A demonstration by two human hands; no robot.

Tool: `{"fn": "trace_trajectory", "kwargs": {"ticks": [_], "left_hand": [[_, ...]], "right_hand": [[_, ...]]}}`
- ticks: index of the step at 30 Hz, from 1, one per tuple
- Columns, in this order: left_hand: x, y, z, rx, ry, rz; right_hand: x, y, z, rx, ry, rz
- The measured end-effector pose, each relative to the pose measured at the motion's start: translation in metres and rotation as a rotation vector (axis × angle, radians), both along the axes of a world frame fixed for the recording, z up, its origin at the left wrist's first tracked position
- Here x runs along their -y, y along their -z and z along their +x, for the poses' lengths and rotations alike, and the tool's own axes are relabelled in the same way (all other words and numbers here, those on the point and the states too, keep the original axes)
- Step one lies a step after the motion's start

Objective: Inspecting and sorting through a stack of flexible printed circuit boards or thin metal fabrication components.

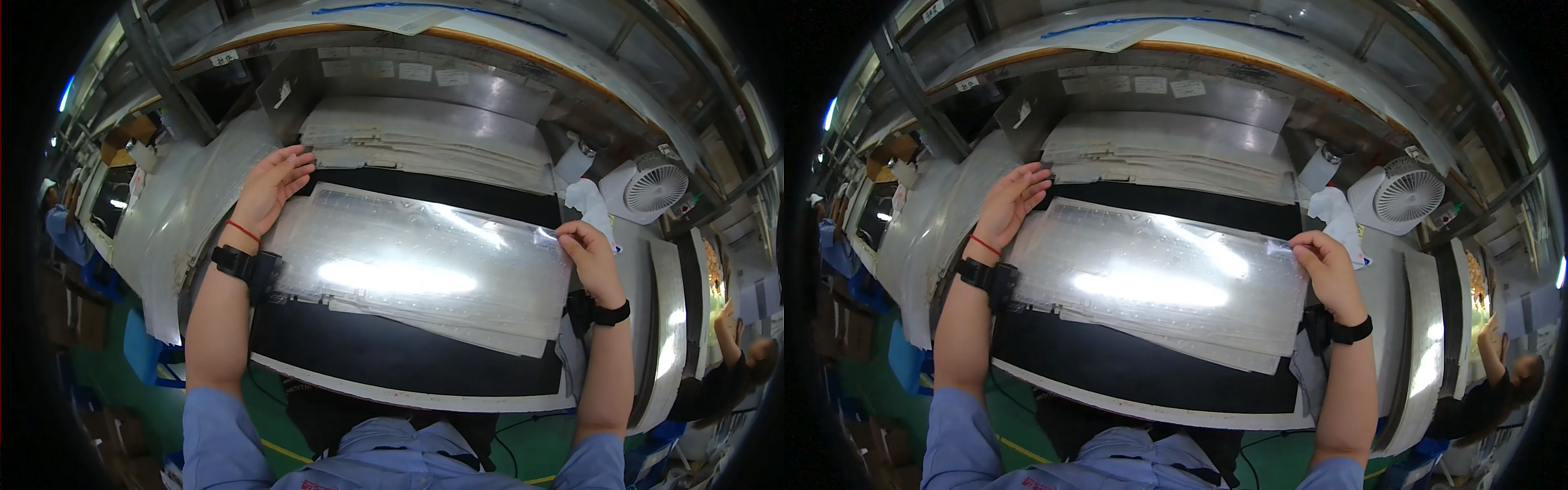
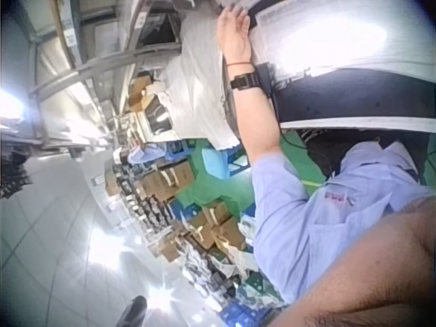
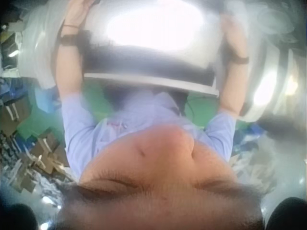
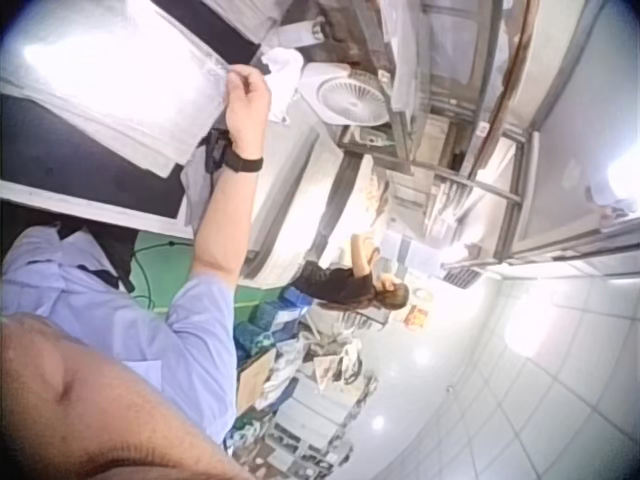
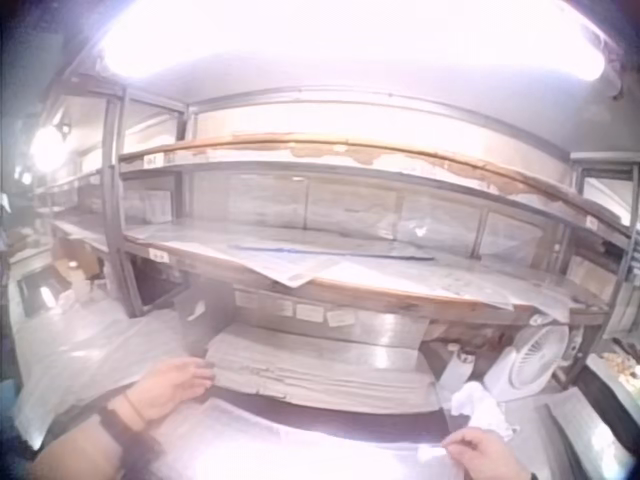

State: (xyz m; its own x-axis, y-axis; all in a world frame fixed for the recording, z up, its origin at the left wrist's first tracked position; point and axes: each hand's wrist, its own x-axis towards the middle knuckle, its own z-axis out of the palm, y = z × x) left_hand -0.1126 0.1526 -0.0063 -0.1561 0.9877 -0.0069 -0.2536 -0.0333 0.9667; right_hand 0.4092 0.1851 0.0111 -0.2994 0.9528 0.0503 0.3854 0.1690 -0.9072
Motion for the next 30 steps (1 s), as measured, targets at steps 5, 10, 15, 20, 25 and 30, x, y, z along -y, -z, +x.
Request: {"fn": "trace_trajectory", "kwargs": {"ticks": [5, 10, 15, 20, 25, 30], "left_hand": [[0.001, -0.002, 0.005, -0.001, 0.071, -0.039], [0.005, -0.005, 0.01, -0.234, 0.197, -0.189], [0.003, 0.0, 0.008, -0.225, 0.155, -0.112], [0.0, 0.004, 0.001, -0.124, 0.077, -0.069], [0.002, 0.0, 0.013, -0.13, 0.037, -0.059], [-0.002, 0.014, -0.005, -0.107, 0.033, 0.068]], "right_hand": [[0.001, -0.003, -0.004, -0.112, 0.055, -0.023], [-0.003, 0.0, -0.001, -0.13, 0.071, 0.001], [-0.001, -0.001, -0.007, -0.192, 0.116, 0.046], [-0.003, -0.005, -0.002, -0.257, 0.105, -0.027], [-0.002, -0.007, -0.002, -0.255, 0.115, -0.05], [-0.006, 0.0, 0.005, -0.317, 0.153, 0.048]]}}
